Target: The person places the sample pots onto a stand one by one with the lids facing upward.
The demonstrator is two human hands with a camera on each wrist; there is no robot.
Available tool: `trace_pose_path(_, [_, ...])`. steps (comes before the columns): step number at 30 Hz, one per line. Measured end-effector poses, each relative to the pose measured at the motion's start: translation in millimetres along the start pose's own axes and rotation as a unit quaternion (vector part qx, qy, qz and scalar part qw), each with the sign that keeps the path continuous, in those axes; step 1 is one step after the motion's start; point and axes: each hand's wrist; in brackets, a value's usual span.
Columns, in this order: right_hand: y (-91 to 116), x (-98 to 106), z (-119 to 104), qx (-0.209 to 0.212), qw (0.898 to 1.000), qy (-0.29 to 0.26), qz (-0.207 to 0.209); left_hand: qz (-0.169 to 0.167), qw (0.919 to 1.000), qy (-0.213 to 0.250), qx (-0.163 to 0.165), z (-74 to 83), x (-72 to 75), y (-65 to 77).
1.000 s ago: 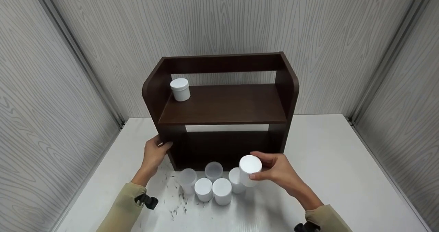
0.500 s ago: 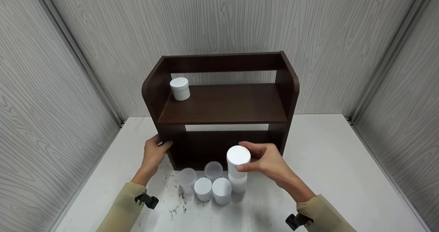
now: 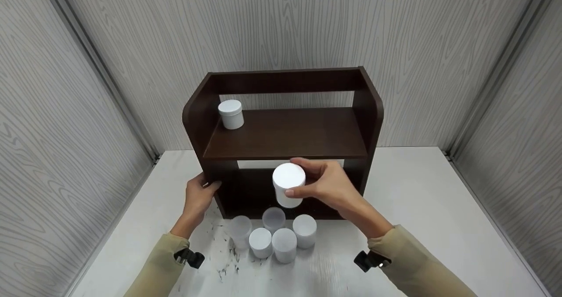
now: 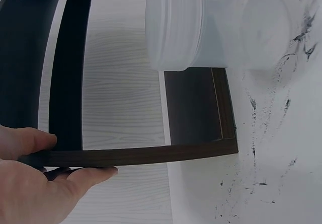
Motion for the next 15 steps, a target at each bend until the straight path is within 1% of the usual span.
trace_pose_path(8, [-24.7, -6.2, -26.4, 0.032, 0.999, 0.004, 0.01, 0.007, 0.9998, 0.002, 0.016, -0.5, -0.7, 1.1])
trace_pose_path(12, [-37.3, -9.8, -34.0, 0.039, 0.999, -0.006, 0.008, 0.012, 0.9998, 0.003, 0.017, 1.7, -1.8, 2.4])
trace_pose_path(15, [-46.8, -12.5, -39.5, 0.05, 0.999, -0.013, 0.006, 0.017, 0.9998, 0.002, 0.012, 4.0, -2.0, 2.4])
Point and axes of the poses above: each hand's wrist, its own y-axis away from the middle knuckle, its own x-axis out of the back of the hand, z = x × y, and after that the axes turned 4 degrees about -y, right-handed
